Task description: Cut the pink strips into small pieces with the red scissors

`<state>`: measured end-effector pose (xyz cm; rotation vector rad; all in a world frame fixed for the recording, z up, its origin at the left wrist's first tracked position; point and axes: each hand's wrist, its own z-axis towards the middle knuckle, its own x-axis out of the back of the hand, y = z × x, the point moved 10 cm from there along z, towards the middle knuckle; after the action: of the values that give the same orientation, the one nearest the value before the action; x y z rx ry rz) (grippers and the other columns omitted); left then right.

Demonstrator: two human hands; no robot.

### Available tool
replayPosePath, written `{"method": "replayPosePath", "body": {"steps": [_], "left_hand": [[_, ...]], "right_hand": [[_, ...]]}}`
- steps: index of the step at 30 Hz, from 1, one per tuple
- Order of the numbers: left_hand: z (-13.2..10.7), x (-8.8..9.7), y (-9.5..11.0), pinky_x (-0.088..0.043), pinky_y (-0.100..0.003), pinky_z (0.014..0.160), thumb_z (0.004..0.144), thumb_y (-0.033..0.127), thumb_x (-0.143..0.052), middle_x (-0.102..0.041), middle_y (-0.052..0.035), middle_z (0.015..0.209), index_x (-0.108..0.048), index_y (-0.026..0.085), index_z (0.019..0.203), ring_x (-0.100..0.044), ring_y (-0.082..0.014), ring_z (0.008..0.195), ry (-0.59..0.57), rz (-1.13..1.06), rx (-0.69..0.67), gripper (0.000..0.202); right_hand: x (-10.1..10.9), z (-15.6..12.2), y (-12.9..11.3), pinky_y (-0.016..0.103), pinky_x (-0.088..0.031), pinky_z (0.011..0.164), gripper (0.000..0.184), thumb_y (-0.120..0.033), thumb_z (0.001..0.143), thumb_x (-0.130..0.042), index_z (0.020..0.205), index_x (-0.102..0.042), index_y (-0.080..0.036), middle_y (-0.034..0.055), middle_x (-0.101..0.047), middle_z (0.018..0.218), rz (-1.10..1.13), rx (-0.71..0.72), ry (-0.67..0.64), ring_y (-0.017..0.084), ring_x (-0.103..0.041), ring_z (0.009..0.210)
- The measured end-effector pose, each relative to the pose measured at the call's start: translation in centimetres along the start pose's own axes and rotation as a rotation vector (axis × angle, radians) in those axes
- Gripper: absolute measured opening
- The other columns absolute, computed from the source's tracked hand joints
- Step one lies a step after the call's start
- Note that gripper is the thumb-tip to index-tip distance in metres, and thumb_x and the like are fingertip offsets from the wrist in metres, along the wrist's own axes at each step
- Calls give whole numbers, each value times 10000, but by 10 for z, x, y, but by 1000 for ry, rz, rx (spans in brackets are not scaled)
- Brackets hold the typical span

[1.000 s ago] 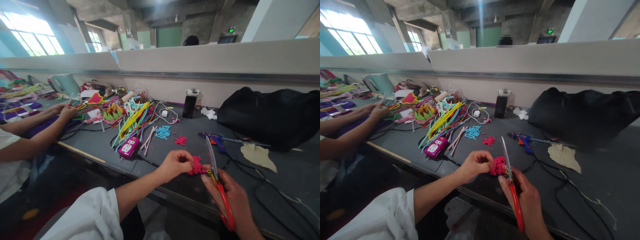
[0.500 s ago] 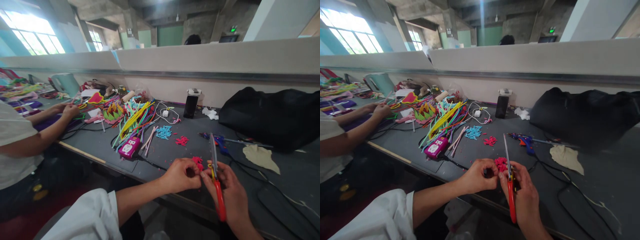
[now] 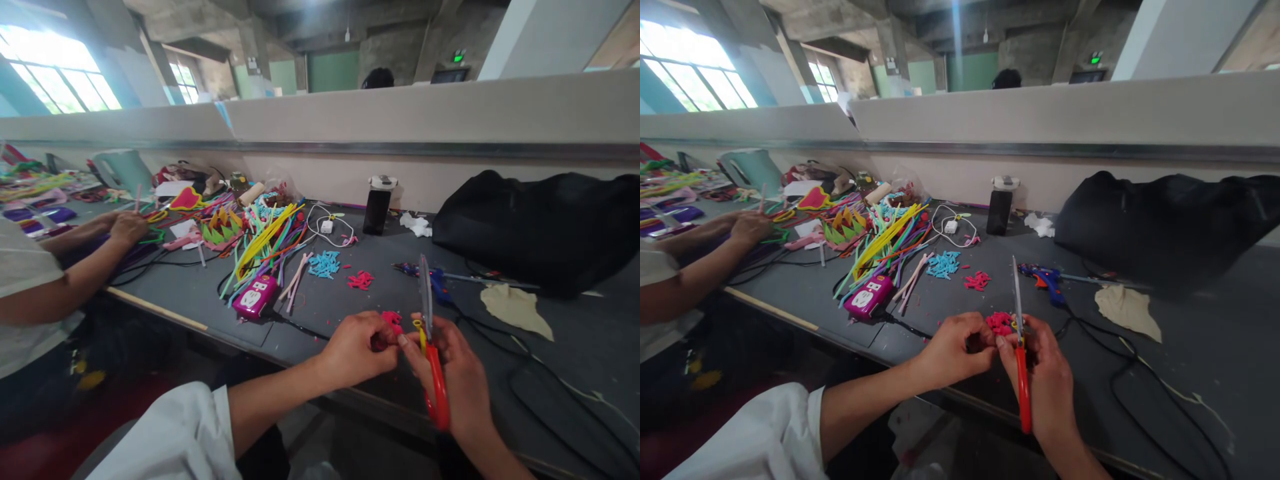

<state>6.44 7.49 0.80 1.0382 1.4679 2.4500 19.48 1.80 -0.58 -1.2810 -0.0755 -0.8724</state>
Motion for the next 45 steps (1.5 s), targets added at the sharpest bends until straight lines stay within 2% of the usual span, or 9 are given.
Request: {"method": "replayPosePath", "body": {"steps": [4,7,12,14,17,21,27,33,45], "left_hand": [[-1,1,8,-358,-230,589,697,154,-570,-559,-7,687,-567,163,676,-502,-115,635,34,71,-89,23],[2,4,0,-348,-232,572,671,155,-594,-554,2,649,-574,164,637,-483,-107,600,61,-49,6,40],[5,12,-33,-359,-221,556,685,209,-658,-542,27,604,-612,157,707,-447,-79,538,193,-808,338,73],[6,18,-38,-365,-214,564,695,200,-672,-504,44,574,-605,158,717,-426,-69,526,281,-1051,355,82],[8,23,-37,-380,-211,584,718,201,-685,-487,50,549,-591,163,726,-441,-71,537,319,-1216,302,101],[7,24,-37,-404,-203,599,709,211,-718,-540,41,594,-591,160,747,-484,-70,559,341,-1273,283,142],[6,26,-33,-444,-214,666,702,202,-721,-605,28,683,-596,160,741,-549,-82,632,353,-1280,263,137],[7,30,-30,-424,-201,633,689,179,-720,-598,35,644,-596,157,698,-534,-72,594,345,-1230,235,126],[7,29,-28,-414,-199,630,693,173,-720,-596,35,642,-608,157,707,-528,-69,591,316,-1245,230,114]], "right_hand": [[-1,2,-1,283,-554,671,428,-521,764,-640,1042,-574,-202,33,-711,856,7,3,-4,187,-701,722],[-3,1,-2,283,-557,654,447,-537,777,-620,1059,-575,-193,36,-711,851,24,-7,-17,177,-692,680],[-1,-5,-11,265,-546,651,416,-532,806,-593,1075,-576,-216,36,-706,907,-80,59,34,170,-689,708],[-5,-8,-17,254,-541,679,389,-500,822,-591,1110,-570,-239,19,-707,933,-137,120,17,165,-692,756],[-14,-11,-20,275,-538,759,351,-464,853,-557,1142,-577,-268,11,-697,1038,-224,191,-30,171,-687,862],[-23,-13,-19,293,-537,806,341,-435,865,-539,1163,-585,-276,6,-687,1104,-276,227,-93,178,-680,931],[-22,-13,-17,308,-543,805,335,-434,866,-524,1147,-596,-267,7,-693,1101,-299,232,-79,188,-683,931],[-22,-12,-15,294,-548,799,336,-410,850,-533,1152,-596,-279,-7,-699,1094,-310,219,-109,176,-689,914],[-20,-14,-17,327,-558,824,344,-379,836,-499,1108,-654,-235,14,-733,1025,-338,281,-69,197,-707,876]]}}
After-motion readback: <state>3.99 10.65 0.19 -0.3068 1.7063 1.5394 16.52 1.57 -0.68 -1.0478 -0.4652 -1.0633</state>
